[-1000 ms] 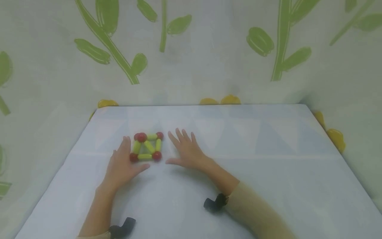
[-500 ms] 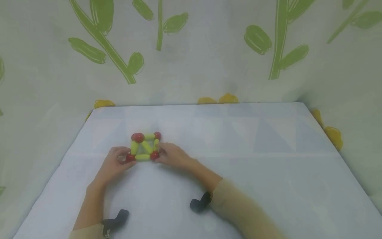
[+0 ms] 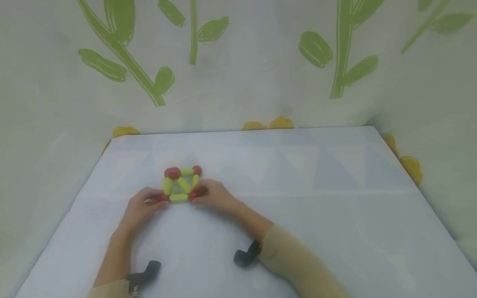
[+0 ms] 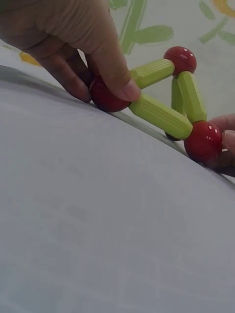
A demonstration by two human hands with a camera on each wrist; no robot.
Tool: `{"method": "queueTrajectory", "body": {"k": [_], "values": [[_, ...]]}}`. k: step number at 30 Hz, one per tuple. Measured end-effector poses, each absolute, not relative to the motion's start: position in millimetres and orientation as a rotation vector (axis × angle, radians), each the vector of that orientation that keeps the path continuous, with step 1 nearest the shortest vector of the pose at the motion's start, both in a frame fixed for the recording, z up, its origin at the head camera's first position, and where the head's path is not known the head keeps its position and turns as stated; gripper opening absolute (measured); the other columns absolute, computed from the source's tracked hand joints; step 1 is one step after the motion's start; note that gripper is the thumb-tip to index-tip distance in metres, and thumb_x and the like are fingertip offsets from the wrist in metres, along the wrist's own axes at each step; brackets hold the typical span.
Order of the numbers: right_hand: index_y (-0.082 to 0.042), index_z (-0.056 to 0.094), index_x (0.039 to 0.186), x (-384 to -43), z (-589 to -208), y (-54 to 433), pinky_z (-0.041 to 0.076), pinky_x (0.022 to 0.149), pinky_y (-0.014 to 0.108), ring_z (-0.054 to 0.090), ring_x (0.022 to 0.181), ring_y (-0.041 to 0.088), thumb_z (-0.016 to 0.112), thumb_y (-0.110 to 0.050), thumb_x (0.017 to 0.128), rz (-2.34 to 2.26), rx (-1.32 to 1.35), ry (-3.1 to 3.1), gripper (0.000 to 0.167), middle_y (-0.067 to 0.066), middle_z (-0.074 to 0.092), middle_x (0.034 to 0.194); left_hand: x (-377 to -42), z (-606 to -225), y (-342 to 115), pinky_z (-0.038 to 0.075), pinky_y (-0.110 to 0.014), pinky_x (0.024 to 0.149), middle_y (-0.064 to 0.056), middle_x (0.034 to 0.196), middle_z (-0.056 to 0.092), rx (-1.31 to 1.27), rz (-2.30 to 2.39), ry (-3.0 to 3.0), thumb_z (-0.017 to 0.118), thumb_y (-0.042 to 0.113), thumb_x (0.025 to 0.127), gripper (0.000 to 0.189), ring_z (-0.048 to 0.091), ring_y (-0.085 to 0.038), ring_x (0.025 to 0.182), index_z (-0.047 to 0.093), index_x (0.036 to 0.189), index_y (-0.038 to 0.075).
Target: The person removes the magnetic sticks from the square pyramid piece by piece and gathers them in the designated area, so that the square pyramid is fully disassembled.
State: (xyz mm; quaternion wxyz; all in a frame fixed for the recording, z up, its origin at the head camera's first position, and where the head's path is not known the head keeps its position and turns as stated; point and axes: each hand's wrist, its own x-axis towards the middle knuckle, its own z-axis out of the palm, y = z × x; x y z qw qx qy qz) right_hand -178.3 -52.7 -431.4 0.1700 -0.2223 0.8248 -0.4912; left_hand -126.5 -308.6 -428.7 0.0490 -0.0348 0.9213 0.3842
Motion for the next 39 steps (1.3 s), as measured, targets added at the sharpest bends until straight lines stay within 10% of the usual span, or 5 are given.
{"method": "queueTrajectory", "body": {"k": [39], "values": [[-0.022, 0.062, 0.104, -177.9, -423.6, 27.9, 0.052, 0.083, 0.029, 0.056, 0.094, 0.011, 0.078, -0.030, 0.077, -1.182, -0.489, 2.509, 0.032, -0.010, 0.061, 0.096, -145.7, -434.8, -229.1, 0.053, -0.036, 0.086, -0.004, 0.102, 0.063, 0.288, 1.358, 2.744, 0.079, 0.024, 0.075, 0.040, 0.062, -0.020, 0.098, 0.060, 0.107, 0.010]]}}
